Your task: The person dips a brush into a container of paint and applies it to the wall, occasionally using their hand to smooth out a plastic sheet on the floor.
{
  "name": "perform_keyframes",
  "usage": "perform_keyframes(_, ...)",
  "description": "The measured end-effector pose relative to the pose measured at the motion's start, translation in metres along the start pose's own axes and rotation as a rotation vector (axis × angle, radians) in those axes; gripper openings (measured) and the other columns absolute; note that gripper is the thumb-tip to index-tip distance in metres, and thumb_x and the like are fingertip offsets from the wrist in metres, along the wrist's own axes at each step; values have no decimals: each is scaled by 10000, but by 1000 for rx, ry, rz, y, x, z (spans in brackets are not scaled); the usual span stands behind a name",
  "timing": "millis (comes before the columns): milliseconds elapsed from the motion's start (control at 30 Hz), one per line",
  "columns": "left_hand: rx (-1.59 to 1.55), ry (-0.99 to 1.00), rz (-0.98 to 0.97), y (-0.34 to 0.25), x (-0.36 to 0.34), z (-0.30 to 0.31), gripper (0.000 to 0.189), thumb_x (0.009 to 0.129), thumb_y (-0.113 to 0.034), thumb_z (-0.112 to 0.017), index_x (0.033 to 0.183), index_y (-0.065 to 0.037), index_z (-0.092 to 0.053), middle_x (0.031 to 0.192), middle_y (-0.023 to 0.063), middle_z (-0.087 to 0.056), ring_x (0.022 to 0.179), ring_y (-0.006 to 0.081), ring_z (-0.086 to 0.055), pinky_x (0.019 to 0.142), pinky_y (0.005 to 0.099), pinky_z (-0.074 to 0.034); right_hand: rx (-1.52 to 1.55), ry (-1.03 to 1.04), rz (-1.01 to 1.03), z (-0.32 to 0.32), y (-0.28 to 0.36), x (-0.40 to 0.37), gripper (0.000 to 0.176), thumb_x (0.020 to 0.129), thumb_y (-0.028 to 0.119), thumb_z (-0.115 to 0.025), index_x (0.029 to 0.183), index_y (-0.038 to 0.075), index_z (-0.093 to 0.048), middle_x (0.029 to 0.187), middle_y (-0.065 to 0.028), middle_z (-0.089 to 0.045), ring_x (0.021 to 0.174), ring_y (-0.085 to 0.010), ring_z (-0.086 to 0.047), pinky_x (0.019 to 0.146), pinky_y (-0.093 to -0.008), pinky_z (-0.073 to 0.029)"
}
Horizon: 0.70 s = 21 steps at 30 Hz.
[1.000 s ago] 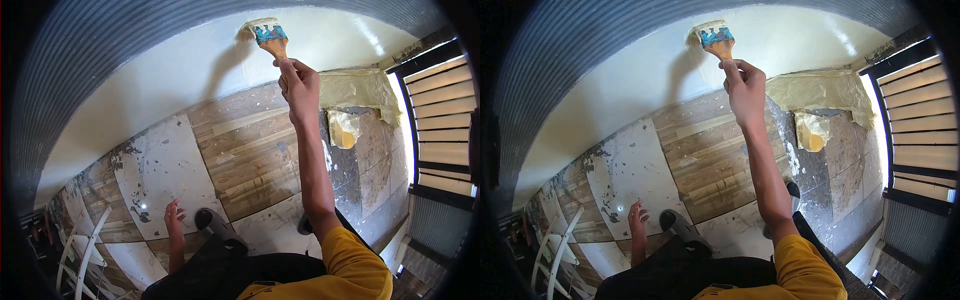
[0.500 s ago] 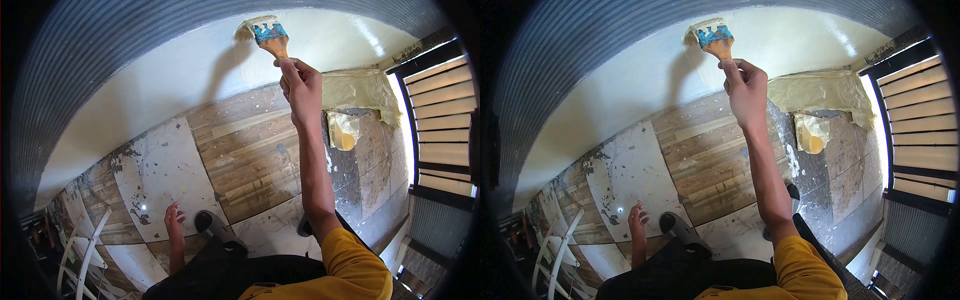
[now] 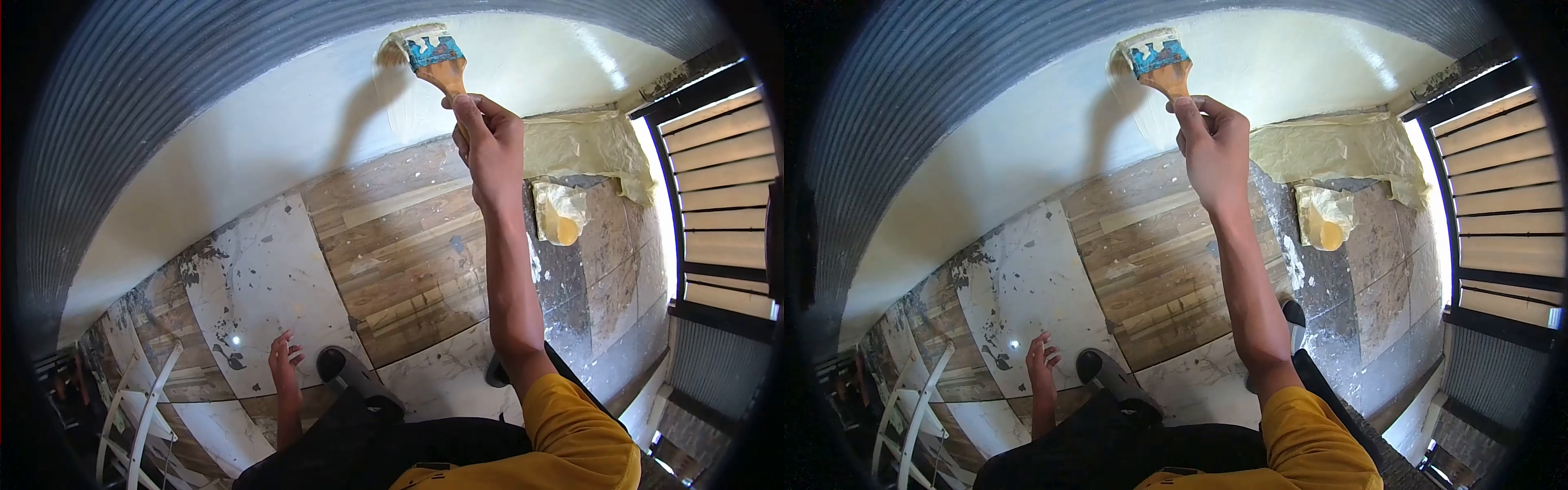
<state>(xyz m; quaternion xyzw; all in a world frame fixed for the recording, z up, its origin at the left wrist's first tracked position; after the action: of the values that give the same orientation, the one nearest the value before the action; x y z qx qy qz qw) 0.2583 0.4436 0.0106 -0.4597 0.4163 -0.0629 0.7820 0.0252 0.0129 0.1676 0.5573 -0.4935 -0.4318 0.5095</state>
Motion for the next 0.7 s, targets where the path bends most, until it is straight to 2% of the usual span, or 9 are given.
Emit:
perform_keyframes(133, 3, -3, 3, 0, 0, 0, 372, 1066, -326, -462, 1288, -74, -622, 1248, 64, -581, 989, 163, -587, 824, 322, -503, 7, -5, -1, 0, 0, 0, 288, 1021, 194, -598, 978, -73, -696, 558, 68, -426, 485, -16, -322, 446, -242, -209)
perform_keyframes(200, -15, 0, -7, 3, 1, 2, 386, 1044, -352, -503, 1289, -78, -620, 1217, 51, -568, 1000, 178, -570, 817, 332, -498, 7, -1, -1, 1, 0, 1, 287, 1021, 194, -597, 977, -72, -697, 558, 69, -425, 486, -16, -323, 446, -242, -209)
perform_keyframes(700, -6, 8, 13, 7, 4, 1, 394, 1054, -364, -486, 1292, -77, -615, 1227, 55, -560, 1008, 179, -564, 832, 336, -493, -1, 12, -8, 3, 1, 2, 268, 1026, 196, -603, 1011, -50, -707, 598, 81, -402, 507, -14, -285, 453, -223, -191)
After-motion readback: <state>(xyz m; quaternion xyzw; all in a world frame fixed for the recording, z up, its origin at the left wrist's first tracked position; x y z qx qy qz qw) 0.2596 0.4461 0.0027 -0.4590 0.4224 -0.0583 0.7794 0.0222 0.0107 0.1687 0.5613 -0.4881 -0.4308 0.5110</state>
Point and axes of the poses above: each hand's wrist, its own x-axis towards the middle knuckle, its own z-axis out of the back of the hand, y = z × x, the point moved 1 cm from there along x, towards the middle knuckle
